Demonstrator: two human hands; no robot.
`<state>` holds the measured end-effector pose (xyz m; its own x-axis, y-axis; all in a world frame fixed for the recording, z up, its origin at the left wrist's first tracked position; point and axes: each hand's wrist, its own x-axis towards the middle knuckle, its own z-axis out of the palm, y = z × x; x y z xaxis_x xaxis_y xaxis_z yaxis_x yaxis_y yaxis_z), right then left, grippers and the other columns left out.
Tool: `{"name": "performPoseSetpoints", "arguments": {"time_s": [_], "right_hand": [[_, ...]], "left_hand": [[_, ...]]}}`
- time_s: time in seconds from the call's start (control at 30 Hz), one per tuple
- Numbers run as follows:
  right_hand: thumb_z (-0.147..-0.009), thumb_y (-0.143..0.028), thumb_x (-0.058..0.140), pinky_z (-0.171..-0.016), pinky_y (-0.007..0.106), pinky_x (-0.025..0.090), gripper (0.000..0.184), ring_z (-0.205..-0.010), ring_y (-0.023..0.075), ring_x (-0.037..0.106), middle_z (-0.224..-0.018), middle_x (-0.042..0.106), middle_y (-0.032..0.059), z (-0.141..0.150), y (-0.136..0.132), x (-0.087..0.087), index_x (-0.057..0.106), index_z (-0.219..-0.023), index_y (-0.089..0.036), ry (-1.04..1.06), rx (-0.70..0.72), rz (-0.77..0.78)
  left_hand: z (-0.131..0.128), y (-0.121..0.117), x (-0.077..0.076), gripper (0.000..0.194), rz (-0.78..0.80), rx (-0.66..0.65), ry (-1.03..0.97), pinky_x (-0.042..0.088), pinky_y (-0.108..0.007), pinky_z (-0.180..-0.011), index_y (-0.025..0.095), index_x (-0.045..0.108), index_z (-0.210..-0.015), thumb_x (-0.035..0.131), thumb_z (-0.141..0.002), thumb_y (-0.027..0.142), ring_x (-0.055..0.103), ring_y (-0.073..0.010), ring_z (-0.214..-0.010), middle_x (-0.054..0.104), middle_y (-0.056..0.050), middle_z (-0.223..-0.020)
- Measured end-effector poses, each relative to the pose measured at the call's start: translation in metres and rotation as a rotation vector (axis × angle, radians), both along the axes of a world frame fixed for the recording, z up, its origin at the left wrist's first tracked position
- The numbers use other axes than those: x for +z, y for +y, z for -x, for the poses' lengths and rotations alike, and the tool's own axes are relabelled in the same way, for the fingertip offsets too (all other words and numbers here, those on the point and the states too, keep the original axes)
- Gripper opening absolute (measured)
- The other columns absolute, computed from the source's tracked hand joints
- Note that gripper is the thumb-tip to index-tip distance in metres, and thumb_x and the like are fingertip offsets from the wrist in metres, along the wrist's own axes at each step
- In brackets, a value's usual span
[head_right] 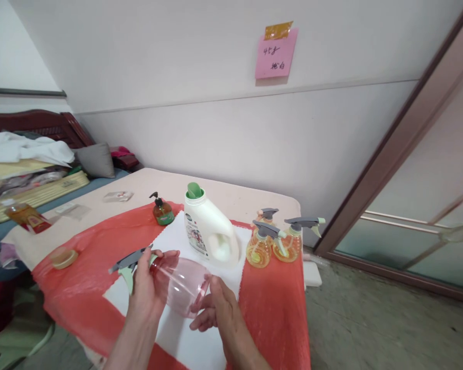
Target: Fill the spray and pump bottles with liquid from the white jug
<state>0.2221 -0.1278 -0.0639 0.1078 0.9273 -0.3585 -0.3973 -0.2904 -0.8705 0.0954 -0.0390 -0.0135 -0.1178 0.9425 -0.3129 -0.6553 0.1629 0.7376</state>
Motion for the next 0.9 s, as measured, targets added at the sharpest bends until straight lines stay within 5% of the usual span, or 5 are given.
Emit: {"name": "performPoseSetpoints", "arguments": {"time_s": [0.07, 0.2, 0.4, 0.6, 0.9], "right_hand": [[-0.072, -0.084, 0.038, -0.055, 0.033, 0.045, 0.090, -0.067, 0.0251, 0.067, -0.085, 0.068, 0.0134, 0.000, 0.000, -0.001, 0.043, -0.130, -0.015, 0.044, -0.001, 0.023], [-0.049, -0.061, 0.083, -0.076, 0.035, 0.050, 0.094, -0.104, 0.0248, 0.060, -0.135, 0.050, 0.0104, 0.004, -0.005, -0.001, 0.044, -0.130, -0.031, -0.070, -0.082, -0.232], [-0.073, -0.084, 0.038, -0.051, 0.031, 0.042, 0.094, -0.054, 0.0224, 0.064, -0.077, 0.067, 0.0110, 0.004, -0.002, -0.002, 0.036, -0.134, -0.012, 0.058, 0.027, 0.059], [-0.051, -0.061, 0.082, -0.084, 0.037, 0.048, 0.097, -0.115, 0.0267, 0.053, -0.142, 0.042, 0.0109, 0.005, -0.006, -0.010, 0.040, -0.134, -0.032, -0.129, -0.109, -0.264], [-0.070, -0.078, 0.053, -0.041, 0.023, 0.036, 0.085, -0.044, 0.0141, 0.059, -0.075, 0.067, 0.0041, 0.003, -0.003, -0.007, 0.036, -0.126, -0.017, 0.192, 0.088, 0.027]], "left_hand": [[0.000, 0.001, -0.001, 0.029, -0.005, 0.005, 0.002, 0.050, -0.032, -0.079, 0.020, 0.052, -0.068, 0.069, -0.071, 0.044, 0.069, -0.0198, -0.075, 0.071, -0.005, -0.069], [0.001, 0.002, -0.003, 0.030, 0.001, 0.005, 0.009, 0.050, -0.031, -0.080, 0.020, 0.052, -0.068, 0.068, -0.071, 0.044, 0.069, -0.0188, -0.074, 0.071, -0.005, -0.070], [0.000, 0.001, -0.002, 0.030, -0.011, -0.056, 0.031, 0.050, -0.034, -0.081, 0.019, 0.053, -0.070, 0.069, -0.071, 0.045, 0.069, -0.0208, -0.076, 0.072, -0.006, -0.071], [0.001, 0.002, -0.003, 0.030, 0.023, -0.010, 0.014, 0.051, -0.032, -0.080, 0.020, 0.053, -0.071, 0.069, -0.071, 0.044, 0.070, -0.0208, -0.079, 0.072, -0.006, -0.071], [-0.003, -0.003, 0.001, 0.026, 0.004, -0.102, 0.036, 0.051, -0.032, -0.080, 0.018, 0.055, -0.073, 0.074, -0.069, 0.036, 0.069, -0.0210, -0.080, 0.071, -0.006, -0.073]]}}
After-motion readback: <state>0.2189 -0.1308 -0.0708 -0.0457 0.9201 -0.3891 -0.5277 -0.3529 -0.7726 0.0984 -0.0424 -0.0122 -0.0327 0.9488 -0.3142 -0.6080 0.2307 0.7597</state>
